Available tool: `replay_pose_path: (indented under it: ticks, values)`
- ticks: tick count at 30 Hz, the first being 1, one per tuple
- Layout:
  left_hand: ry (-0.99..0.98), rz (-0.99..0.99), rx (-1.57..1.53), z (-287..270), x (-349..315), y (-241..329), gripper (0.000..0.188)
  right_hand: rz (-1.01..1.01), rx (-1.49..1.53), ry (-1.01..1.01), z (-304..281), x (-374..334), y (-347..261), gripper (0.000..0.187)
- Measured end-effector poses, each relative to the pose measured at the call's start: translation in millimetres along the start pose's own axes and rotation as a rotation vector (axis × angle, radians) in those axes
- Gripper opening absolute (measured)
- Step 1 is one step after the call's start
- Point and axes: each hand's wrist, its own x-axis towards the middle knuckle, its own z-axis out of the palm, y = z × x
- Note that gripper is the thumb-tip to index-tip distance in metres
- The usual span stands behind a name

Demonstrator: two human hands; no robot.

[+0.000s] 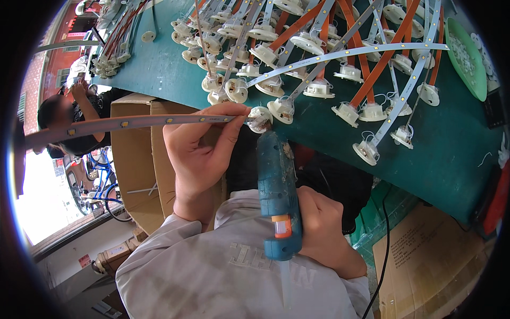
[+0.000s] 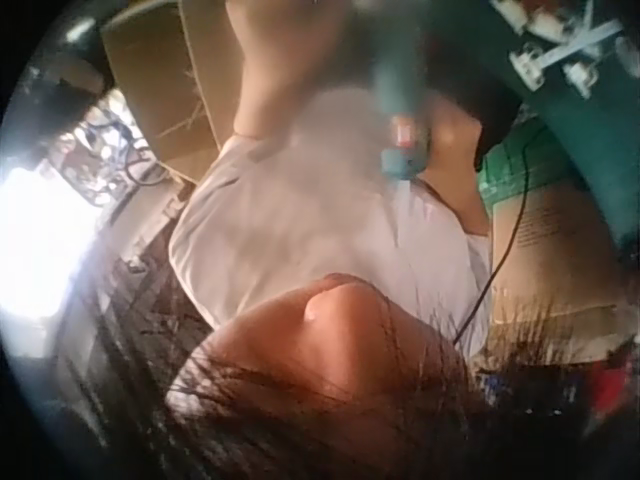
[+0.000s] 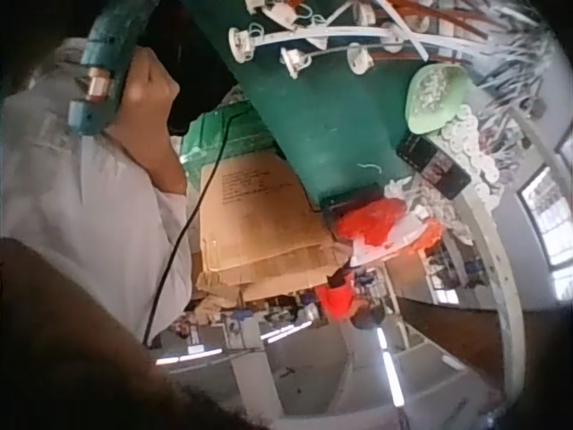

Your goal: The recorder uses a hot glue gun to secure LED light strips onto circular plastic mounts as part of an assembly line task.

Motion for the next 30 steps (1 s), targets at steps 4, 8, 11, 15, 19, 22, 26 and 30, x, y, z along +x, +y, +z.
replay_pose_path:
  ticks: [4,8,11,15,19,22,26,30]
  values:
    - [-0.005,-0.007,0.003,3,0,-2,0.01,0.009,0.06,0.005,-2,-1,6,0.041]
    - [0.037,0.033,-0.071,-7,-1,-8,0.007,0.003,0.233,-0.036,-20,-2,-1,0.036]
    - [0.057,-0.055,-0.353,-29,6,-11,0.016,-0.082,0.404,-0.189,-47,-24,19,0.033]
    - [0.337,-0.084,-0.354,-75,43,-17,0.025,-0.368,0.888,0.2,-84,-48,43,0.036]
    - [0.259,-0.094,-0.234,-121,109,-46,0.028,-0.428,1.07,0.701,-124,-41,83,0.043]
    - [0.148,-0.19,-0.222,-142,156,-78,0.033,-0.479,1.155,0.776,-140,-40,122,0.04]
    - [0.064,-0.193,-0.198,-139,198,-99,0.034,-0.47,1.328,0.758,-143,-31,114,0.032]
    - [0.002,-0.069,-0.165,-134,218,-123,0.033,-0.375,1.387,0.771,-148,-26,112,0.03]
